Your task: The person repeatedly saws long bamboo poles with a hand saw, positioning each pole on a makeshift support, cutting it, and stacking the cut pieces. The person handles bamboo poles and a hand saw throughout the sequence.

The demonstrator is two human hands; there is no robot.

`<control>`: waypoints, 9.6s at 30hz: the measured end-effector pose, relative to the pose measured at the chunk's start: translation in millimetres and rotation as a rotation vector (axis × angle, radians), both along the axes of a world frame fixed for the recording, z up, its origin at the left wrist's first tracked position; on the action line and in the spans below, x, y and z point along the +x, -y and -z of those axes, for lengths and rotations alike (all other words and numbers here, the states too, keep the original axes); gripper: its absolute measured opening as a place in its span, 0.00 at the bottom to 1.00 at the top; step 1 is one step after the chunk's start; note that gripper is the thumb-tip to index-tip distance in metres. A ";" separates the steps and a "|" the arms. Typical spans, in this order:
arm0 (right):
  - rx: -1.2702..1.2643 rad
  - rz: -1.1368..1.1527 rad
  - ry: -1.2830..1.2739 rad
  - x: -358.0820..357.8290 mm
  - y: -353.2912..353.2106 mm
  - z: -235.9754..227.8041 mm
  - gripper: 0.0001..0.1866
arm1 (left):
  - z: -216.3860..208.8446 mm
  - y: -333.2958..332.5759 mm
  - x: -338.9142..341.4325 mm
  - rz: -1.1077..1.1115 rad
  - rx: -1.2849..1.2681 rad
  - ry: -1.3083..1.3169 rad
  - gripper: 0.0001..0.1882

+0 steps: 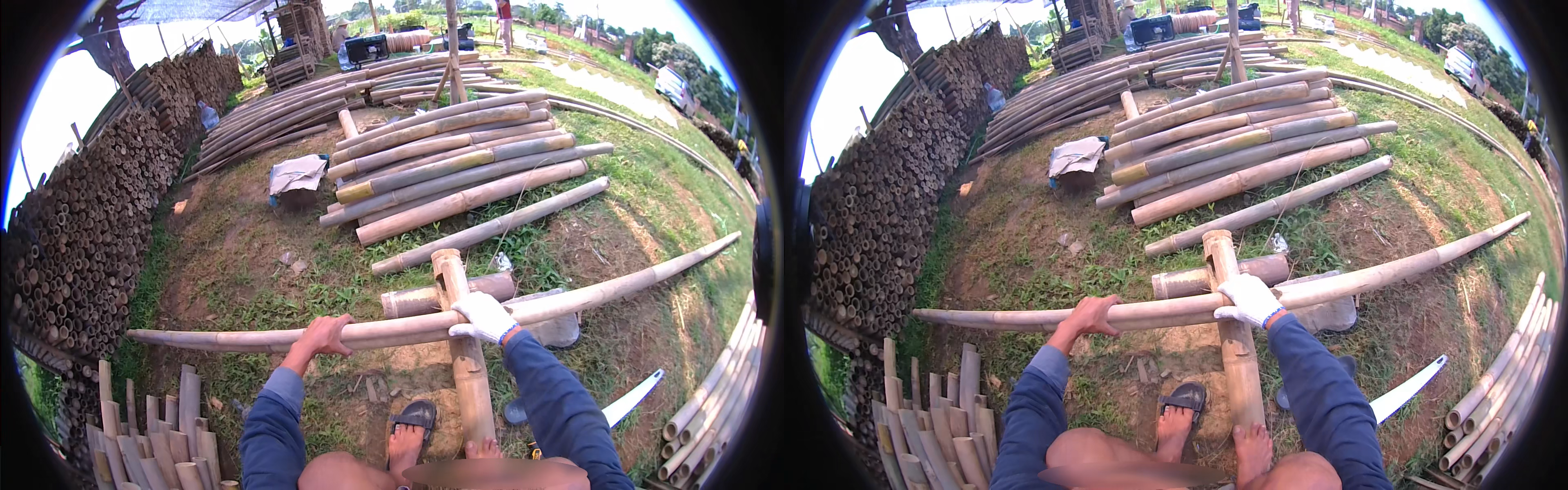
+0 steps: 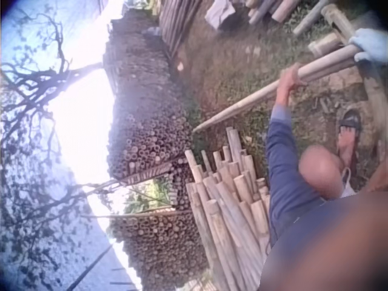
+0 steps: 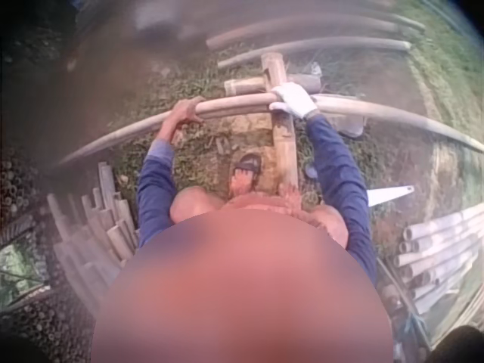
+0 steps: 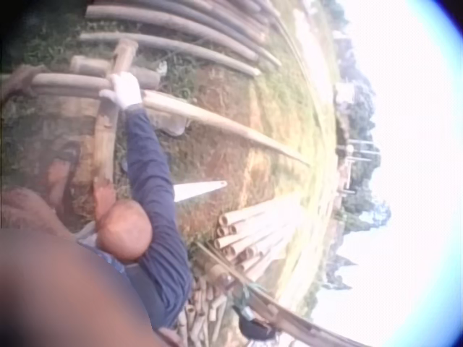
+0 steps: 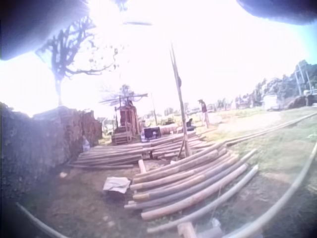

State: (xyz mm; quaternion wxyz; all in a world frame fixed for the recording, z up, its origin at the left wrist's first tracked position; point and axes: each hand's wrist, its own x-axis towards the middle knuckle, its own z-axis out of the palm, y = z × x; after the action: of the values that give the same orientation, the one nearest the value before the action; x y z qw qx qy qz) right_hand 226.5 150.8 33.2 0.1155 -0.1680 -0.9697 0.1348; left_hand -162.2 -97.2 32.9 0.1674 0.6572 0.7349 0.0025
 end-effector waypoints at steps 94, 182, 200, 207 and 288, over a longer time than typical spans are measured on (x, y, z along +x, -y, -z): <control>-0.730 0.792 -0.968 210.2 303.7 -163.4 0.21 | 13.0 -41.3 55.9 -0.032 0.123 -0.001 0.54; -0.907 0.713 -0.727 74.7 295.0 12.9 0.22 | 34.9 -50.7 100.0 0.029 0.225 -0.093 0.36; -0.929 0.678 -0.703 38.1 259.1 18.6 0.27 | 32.4 -42.4 95.5 0.003 0.220 -0.103 0.34; -0.699 0.750 -0.609 109.0 329.8 18.1 0.29 | 34.7 -74.4 115.7 0.095 0.197 -0.062 0.35; -0.746 0.647 -0.787 51.2 258.7 19.7 0.25 | 52.7 -46.2 114.2 0.005 0.374 -0.104 0.36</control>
State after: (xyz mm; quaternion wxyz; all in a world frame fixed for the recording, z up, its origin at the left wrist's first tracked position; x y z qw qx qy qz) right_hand 277.7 -107.9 13.4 0.4322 -0.4195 -0.6422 0.4740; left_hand -48.0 -51.1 -19.8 0.0041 0.6779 0.7276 0.1048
